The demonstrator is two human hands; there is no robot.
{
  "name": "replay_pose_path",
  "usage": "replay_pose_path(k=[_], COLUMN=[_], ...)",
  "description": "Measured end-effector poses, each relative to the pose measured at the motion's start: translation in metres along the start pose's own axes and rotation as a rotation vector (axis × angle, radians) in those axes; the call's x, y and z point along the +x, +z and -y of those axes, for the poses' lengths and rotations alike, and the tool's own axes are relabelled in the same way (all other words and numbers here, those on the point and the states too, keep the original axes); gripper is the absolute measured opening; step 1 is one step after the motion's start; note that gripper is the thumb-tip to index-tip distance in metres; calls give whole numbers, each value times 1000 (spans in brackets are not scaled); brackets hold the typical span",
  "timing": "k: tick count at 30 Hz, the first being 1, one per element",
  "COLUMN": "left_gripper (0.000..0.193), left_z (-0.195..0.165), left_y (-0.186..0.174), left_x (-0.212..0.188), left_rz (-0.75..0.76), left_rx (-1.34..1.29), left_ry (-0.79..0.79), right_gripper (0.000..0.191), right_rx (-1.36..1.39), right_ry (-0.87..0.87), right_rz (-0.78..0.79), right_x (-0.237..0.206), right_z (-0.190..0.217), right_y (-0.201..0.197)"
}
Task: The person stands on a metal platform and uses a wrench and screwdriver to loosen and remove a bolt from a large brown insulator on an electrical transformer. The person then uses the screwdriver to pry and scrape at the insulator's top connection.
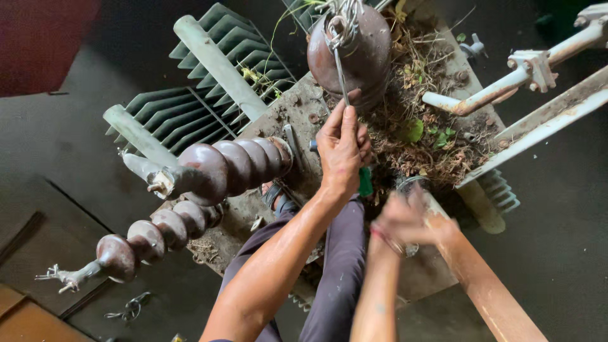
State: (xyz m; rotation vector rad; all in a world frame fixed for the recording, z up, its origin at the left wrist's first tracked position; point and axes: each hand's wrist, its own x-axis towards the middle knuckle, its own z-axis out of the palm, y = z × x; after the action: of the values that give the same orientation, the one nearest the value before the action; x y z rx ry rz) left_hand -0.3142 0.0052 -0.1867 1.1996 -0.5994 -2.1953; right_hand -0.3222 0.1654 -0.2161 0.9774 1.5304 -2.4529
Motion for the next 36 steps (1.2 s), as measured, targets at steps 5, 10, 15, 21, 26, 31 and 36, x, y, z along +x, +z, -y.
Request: replay_pose_path(k=[5, 10, 15, 21, 26, 31, 36], left_gripper=[31, 30, 30, 32, 33, 30, 28], left_z=[-34, -13, 15, -2, -14, -26, -39], left_y=[8, -10, -9, 11, 21, 33, 61], left_x=[20, -24, -33, -21, -11, 1, -1], left_rz=[-35, -23, 134, 169, 84, 13, -116], left_rx=[-31, 196, 270, 236, 139, 24, -121], left_ry=[168, -5, -8, -88, -83, -132, -196], right_gripper=[65, 59, 42, 35, 30, 29, 33], right_rx=[249, -297, -524, -962, -989, -1006, -1280], right_ry=[343, 283, 428, -44, -47, 67, -305], right_rz=[495, 656, 535, 665, 775, 858, 866], right_x=[-4, -41, -53, -51, -51, -53, -75], right_z=[-84, -27, 10, 32, 55, 76, 107], right_y=[76, 33, 20, 32, 67, 111, 153])
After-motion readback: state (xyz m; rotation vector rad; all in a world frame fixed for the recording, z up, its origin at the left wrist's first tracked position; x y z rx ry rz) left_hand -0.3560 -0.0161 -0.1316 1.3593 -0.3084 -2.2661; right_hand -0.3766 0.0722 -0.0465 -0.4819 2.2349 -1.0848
